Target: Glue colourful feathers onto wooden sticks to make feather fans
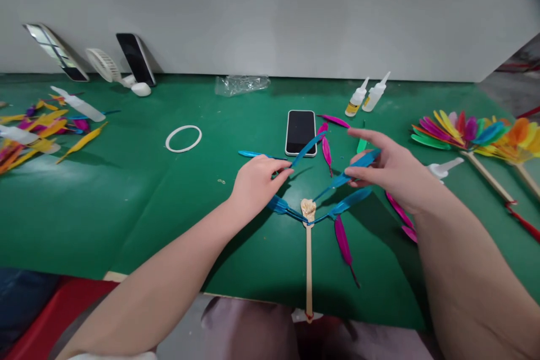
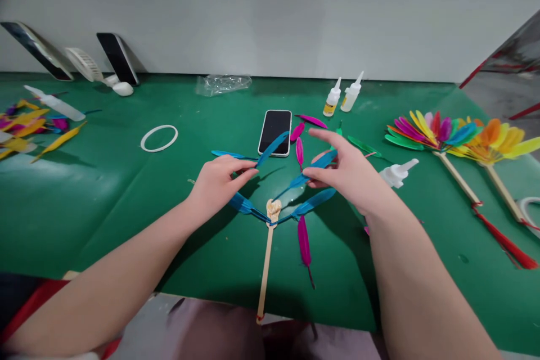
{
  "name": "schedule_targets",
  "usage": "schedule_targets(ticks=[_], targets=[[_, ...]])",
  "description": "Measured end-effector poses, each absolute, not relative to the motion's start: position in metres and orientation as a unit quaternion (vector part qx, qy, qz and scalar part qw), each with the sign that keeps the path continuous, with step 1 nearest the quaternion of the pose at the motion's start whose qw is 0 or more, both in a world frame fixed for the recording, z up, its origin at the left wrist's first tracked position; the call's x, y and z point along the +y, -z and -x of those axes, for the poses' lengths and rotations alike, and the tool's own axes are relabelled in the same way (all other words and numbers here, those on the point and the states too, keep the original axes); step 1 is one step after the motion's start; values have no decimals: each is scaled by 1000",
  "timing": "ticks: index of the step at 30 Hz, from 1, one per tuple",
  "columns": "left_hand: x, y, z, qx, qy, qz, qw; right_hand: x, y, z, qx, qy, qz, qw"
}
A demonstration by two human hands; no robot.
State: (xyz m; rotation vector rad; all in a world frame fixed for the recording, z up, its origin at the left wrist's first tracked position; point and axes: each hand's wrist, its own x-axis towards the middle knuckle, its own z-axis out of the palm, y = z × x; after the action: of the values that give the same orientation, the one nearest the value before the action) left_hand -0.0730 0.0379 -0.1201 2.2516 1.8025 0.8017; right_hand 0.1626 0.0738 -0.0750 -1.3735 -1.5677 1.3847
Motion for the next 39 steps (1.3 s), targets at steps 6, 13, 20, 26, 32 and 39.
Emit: schedule_targets(ticks=[6, 13, 20, 26, 32, 39], targets=[[33, 120, 71, 580, -274, -767, -6, 74, 77, -168, -664, -517, 530, 105], [26, 116, 68, 425, -279, -860, 55, 75, 78, -165, -696, -457, 552, 49], [23, 109, 65, 355, -246, -895, 114, 74, 81, -159, -702, -431, 566, 28], [21, 107, 63, 320, -194, -916, 146, 76, 83, -160, -706, -433, 559, 44], [22, 108, 64, 326, -191, -915, 138, 76, 84, -161, -713, -431, 551, 39], [18, 105, 63, 313, -150, -921, 178, 78, 85, -166, -745, -424, 514, 43]])
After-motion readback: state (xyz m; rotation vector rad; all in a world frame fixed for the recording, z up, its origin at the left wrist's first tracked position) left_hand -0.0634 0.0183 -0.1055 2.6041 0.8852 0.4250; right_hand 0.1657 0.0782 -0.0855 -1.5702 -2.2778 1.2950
